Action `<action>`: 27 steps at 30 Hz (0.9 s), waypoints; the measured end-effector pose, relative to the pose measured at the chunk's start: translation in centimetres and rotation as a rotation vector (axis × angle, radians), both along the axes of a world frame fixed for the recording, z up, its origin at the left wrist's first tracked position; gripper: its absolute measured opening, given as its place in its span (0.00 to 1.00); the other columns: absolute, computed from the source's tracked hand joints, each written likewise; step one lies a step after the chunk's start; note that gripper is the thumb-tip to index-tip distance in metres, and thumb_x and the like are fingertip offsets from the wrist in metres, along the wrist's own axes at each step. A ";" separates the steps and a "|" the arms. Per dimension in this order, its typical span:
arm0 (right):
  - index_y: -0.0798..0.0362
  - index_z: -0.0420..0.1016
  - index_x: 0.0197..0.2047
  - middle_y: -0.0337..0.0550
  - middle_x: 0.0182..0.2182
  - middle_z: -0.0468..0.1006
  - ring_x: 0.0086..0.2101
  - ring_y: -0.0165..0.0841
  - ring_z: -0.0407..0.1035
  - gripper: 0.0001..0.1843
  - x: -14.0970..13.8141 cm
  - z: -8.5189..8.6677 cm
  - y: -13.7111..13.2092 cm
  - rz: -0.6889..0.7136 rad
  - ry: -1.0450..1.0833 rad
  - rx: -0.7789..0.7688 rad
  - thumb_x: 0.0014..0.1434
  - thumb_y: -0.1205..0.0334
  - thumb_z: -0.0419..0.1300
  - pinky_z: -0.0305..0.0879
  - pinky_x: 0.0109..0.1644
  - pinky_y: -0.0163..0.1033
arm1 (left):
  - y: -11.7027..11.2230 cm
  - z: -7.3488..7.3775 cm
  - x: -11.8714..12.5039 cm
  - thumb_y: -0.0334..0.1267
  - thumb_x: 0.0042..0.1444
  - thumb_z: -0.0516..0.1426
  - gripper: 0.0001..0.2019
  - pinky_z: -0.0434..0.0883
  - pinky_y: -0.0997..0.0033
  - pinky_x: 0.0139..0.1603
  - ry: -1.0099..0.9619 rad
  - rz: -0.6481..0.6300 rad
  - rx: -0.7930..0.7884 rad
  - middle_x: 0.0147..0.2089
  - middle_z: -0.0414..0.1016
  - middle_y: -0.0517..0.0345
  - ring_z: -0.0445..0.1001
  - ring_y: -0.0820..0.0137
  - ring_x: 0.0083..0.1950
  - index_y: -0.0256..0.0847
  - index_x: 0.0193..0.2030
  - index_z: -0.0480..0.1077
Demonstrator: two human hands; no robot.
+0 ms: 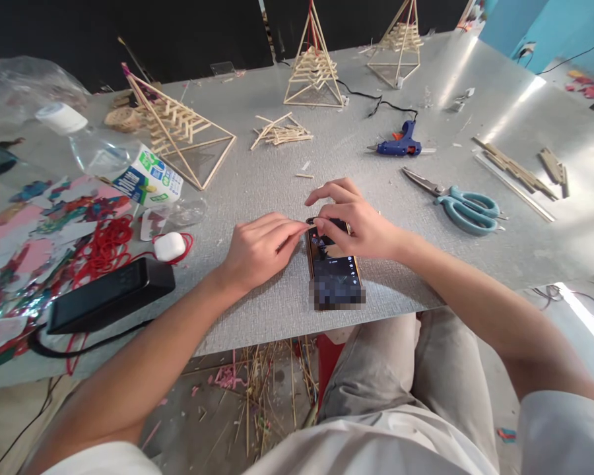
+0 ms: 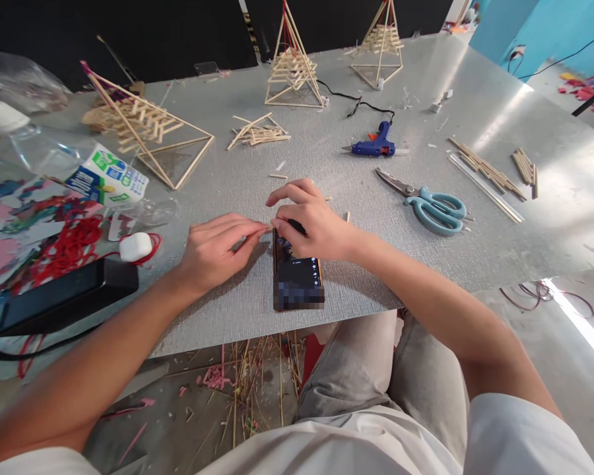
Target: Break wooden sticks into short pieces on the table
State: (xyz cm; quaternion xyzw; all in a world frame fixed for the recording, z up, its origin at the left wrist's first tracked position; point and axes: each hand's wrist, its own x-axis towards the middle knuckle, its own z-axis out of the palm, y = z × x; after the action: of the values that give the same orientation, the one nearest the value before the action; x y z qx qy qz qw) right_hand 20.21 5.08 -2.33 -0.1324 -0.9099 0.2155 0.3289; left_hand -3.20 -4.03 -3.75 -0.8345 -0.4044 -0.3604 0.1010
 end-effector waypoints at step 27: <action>0.50 0.85 0.39 0.50 0.55 0.83 0.57 0.43 0.71 0.16 0.4 0.8 0.5 -0.045 0.068 -0.063 0.75 0.58 0.57 0.63 0.68 0.56 | -0.5 1.0 1.4 0.47 0.74 0.60 0.16 0.72 0.74 0.30 -0.530 0.179 -0.403 0.27 0.79 0.60 0.76 0.75 0.25 0.41 0.35 0.75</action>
State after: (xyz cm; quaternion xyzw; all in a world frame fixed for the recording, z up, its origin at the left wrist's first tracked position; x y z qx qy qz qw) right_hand 20.66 5.54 -1.54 -0.1555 -0.8877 0.2410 0.3601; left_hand -1.78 -4.56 -2.75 -0.6762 -0.5512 -0.4673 -0.1434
